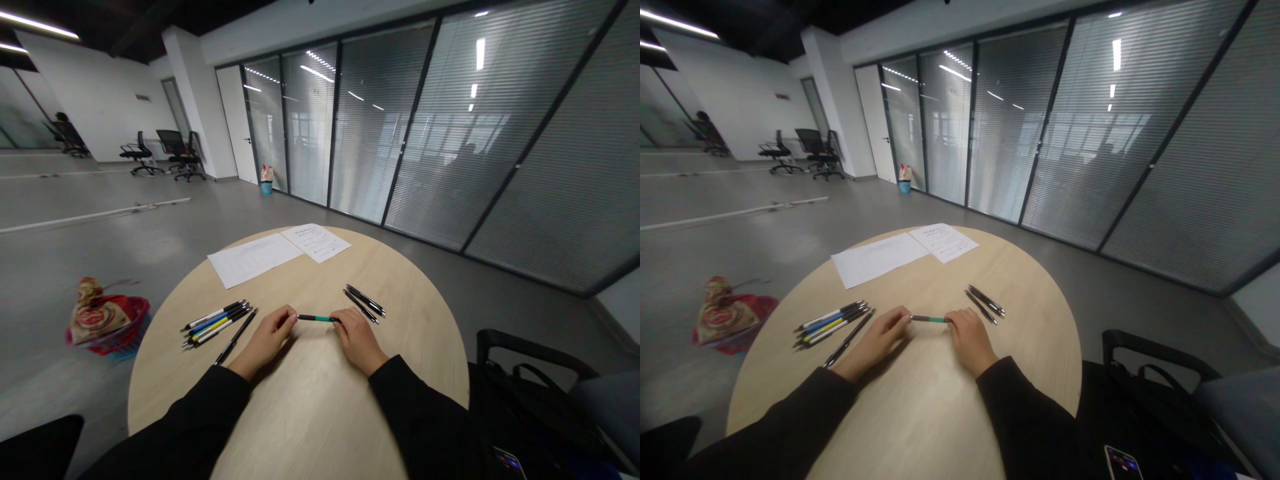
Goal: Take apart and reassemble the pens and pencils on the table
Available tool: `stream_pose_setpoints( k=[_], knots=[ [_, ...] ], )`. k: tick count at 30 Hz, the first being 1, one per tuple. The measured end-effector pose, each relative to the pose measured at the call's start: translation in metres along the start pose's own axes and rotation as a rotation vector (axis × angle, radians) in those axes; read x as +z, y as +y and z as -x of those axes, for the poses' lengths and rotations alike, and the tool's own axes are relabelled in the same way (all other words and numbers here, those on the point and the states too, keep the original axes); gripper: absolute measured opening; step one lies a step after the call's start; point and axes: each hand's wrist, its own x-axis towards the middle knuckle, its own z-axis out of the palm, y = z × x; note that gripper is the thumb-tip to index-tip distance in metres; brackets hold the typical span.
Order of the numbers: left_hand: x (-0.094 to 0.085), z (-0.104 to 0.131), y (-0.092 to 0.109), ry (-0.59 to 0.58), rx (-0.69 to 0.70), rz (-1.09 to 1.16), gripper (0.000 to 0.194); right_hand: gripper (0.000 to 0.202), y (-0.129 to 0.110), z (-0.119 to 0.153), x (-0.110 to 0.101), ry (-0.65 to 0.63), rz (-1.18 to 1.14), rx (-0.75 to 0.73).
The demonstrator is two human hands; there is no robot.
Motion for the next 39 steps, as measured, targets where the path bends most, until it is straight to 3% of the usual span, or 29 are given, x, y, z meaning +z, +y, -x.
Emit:
stream_pose_setpoints(
  k=[5, 9, 13, 17, 20, 24, 28, 31, 39],
  knots=[
    [0.001, 0.000, -0.001, 0.050, -0.007, 0.003, 0.026, 0.017, 0.000, 0.000, -0.001, -0.007, 0.006, -0.004],
    [0.000, -0.001, -0.004, 0.028, -0.042, -0.091, 0.042, 0.017, 0.000, 0.001, 0.000, -0.008, -0.003, -0.010],
    [0.000, 0.000, 0.000, 0.057, 0.020, -0.003, 0.025, 0.017, 0.001, 0.001, 0.000, -0.008, -0.008, -0.012],
    [0.000, 0.000, 0.004, 0.047, -0.032, -0.019, 0.029, 0.018, 0.001, 0.000, 0.000, -0.005, -0.010, -0.015],
    [-0.001, 0.000, 0.003, -0.007, -0.072, -0.073, 0.042, 0.018, 0.001, 0.001, 0.000, -0.009, -0.022, -0.014],
    [-0.001, 0.000, 0.000, 0.004, 0.006, 0.003, 0.026, 0.018, 0.001, 0.001, 0.000, -0.018, -0.026, -0.009],
    [-0.001, 0.000, 0.000, 0.027, -0.003, -0.004, 0.026, 0.018, -0.004, 0.000, -0.003, -0.025, -0.027, -0.012],
    [-0.002, 0.000, 0.003, 0.000, -0.049, -0.046, 0.039, 0.018, -0.006, 0.000, -0.003, -0.030, -0.033, -0.012],
    [0.000, -0.002, 0.007, -0.003, -0.073, 0.265, 0.033, 0.018, -0.008, 0.002, 0.000, -0.082, -0.079, 0.019]
  ],
)
